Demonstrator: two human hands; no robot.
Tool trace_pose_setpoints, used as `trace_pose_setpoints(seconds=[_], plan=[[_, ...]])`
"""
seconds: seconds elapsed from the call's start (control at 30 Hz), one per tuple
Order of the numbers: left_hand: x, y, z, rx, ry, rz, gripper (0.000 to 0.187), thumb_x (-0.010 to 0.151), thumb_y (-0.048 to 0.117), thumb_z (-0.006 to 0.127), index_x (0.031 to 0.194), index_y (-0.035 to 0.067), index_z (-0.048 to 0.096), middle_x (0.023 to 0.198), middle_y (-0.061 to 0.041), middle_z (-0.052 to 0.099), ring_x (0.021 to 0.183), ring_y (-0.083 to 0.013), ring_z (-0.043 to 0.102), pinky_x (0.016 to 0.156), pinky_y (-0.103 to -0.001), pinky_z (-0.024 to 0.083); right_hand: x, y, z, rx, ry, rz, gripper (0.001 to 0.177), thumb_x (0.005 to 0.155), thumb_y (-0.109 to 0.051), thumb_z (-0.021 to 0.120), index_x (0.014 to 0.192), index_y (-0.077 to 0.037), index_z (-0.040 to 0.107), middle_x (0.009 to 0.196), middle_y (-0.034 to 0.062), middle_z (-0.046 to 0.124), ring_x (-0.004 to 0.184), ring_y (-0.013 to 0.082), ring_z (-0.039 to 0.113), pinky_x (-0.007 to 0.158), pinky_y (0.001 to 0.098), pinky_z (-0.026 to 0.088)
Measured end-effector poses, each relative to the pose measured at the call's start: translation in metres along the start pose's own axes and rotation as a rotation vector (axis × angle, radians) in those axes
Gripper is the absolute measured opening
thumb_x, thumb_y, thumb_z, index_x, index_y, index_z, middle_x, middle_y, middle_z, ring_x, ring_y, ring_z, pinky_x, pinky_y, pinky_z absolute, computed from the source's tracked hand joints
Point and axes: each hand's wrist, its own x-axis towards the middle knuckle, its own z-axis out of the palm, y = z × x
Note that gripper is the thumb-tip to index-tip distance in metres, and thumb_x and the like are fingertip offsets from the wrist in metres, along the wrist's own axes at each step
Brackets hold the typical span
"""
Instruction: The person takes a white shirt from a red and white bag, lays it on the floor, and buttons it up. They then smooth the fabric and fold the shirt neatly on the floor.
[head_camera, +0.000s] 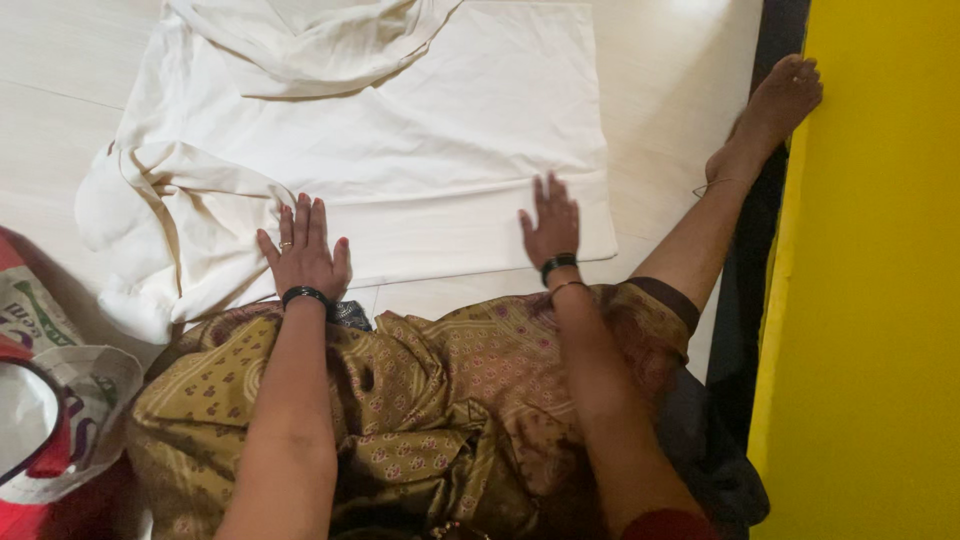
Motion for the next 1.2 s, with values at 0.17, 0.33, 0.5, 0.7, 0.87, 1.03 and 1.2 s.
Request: trace_pose_setpoints(seconds=[0.17,0.33,0.5,0.7,0.87,1.03,1.2], plan=[[-0.002,0.002,-0.003,0.013,-0.041,-0.028,0.075,0.097,0.05,0.034,0.164,0.022,0.016,0.172,0.001,0.007,0.157,-0.0233,0.006,0.123,-0.061,-0.003,-0.001,0.043,-0.008,0.05,-0.01,0.278,0.071,0.107,-0.052,0.027,0.166,-0.017,0.007,0.173,0.004,-0.001,0.16,0.0252,0.001,0.127,0.0543,0.005],[0.0,0.0,0.0,0.02,0.0,-0.016,0.075,0.097,0.049,0.036,0.164,0.021,0.017,0.172,0.001,0.009,0.157,-0.0226,0.007,0.123,-0.061,-0.003,-0.018,-0.068,-0.02,-0.018,-0.105,0.083,0.08,0.105,-0.055,0.035,0.163,-0.009,0.004,0.171,0.0127,-0.004,0.159,0.0277,-0.003,0.126,0.055,0.002],[-0.001,0.002,-0.005,-0.031,-0.003,-0.013,0.076,0.097,0.049,0.037,0.164,0.021,0.017,0.173,0.001,0.009,0.157,-0.0235,0.007,0.123,-0.061,-0.004,-0.06,-0.161,-0.027,0.192,-0.268,-0.459,0.077,0.107,-0.055,0.032,0.164,-0.014,0.001,0.172,0.0085,-0.003,0.158,0.0249,0.001,0.127,0.049,0.006],[-0.001,0.001,-0.001,-0.013,-0.012,-0.012,0.076,0.097,0.049,0.036,0.164,0.022,0.016,0.173,0.001,0.008,0.158,-0.0238,0.007,0.123,-0.061,-0.004,-0.014,-0.056,-0.011,0.132,-0.1,-0.174,0.074,0.105,-0.051,0.037,0.164,-0.016,0.009,0.172,0.0065,0.006,0.158,0.0255,0.011,0.127,0.0464,0.011],[0.001,-0.001,0.004,0.023,-0.01,-0.008,0.075,0.098,0.05,0.035,0.165,0.022,0.015,0.173,0.001,0.007,0.157,-0.0243,0.006,0.123,-0.061,-0.005,-0.005,0.039,-0.004,0.126,0.018,0.116,0.077,0.105,-0.051,0.039,0.165,-0.014,0.01,0.173,0.0076,0.004,0.159,0.0258,0.009,0.127,0.0479,0.011],[0.002,-0.003,0.005,0.039,0.002,0.0,0.076,0.096,0.051,0.034,0.164,0.023,0.014,0.172,0.002,0.007,0.157,-0.0234,0.006,0.122,-0.061,-0.003,-0.003,0.03,-0.016,0.031,-0.057,0.422,0.078,0.108,-0.057,0.029,0.163,-0.006,0.005,0.17,0.0142,-0.003,0.159,0.0278,0.0,0.128,0.0494,0.005],[-0.001,-0.001,0.006,0.023,-0.013,-0.014,0.075,0.098,0.05,0.033,0.165,0.022,0.016,0.173,0.0,0.008,0.158,-0.0245,0.008,0.124,-0.062,-0.001,-0.013,-0.081,-0.01,0.028,-0.061,-0.162,0.08,0.106,-0.057,0.025,0.164,-0.007,0.002,0.171,0.0144,-0.003,0.158,0.0296,0.0,0.126,0.0505,0.007]])
